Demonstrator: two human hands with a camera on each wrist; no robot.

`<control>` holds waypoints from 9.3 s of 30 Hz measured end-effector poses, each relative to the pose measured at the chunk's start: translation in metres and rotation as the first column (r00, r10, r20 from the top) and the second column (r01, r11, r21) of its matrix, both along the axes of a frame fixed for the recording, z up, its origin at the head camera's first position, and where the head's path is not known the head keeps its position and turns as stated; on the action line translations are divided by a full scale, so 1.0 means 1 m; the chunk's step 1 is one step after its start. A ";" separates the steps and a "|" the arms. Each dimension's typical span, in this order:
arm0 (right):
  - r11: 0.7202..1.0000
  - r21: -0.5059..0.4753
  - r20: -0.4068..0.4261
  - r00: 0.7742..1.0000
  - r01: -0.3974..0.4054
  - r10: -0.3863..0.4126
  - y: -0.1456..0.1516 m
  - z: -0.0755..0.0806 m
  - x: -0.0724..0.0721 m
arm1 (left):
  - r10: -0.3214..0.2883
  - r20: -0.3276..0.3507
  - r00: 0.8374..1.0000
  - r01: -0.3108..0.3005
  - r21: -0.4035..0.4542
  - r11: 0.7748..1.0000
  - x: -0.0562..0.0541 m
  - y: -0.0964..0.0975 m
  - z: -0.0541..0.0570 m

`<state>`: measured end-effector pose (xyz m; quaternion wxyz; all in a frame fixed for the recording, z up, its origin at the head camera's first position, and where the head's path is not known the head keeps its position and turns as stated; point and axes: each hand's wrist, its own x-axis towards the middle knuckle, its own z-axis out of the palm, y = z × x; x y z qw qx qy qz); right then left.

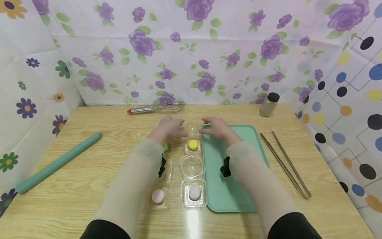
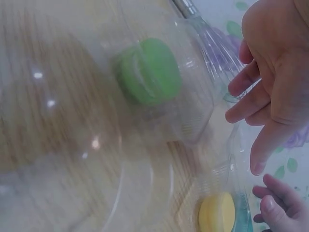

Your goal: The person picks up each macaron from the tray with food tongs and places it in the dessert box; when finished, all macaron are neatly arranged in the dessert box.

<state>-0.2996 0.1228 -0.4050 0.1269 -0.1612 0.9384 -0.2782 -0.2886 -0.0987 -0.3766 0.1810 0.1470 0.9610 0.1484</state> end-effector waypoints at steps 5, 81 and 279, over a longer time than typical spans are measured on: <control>1.000 -0.013 0.020 1.000 0.006 -0.006 -0.005 -0.003 -0.001 | 0.009 0.005 1.000 -0.010 0.013 1.000 0.001 0.001 -0.003; 0.727 -0.557 0.632 0.773 0.401 0.058 0.002 0.027 0.021 | -0.252 -0.678 0.691 0.312 -0.034 0.949 0.028 -0.010 -0.002; 0.979 -0.047 -0.187 0.965 -0.196 0.184 -0.066 0.019 0.012 | 0.083 -0.174 0.981 -0.006 0.404 0.915 0.028 -0.088 0.000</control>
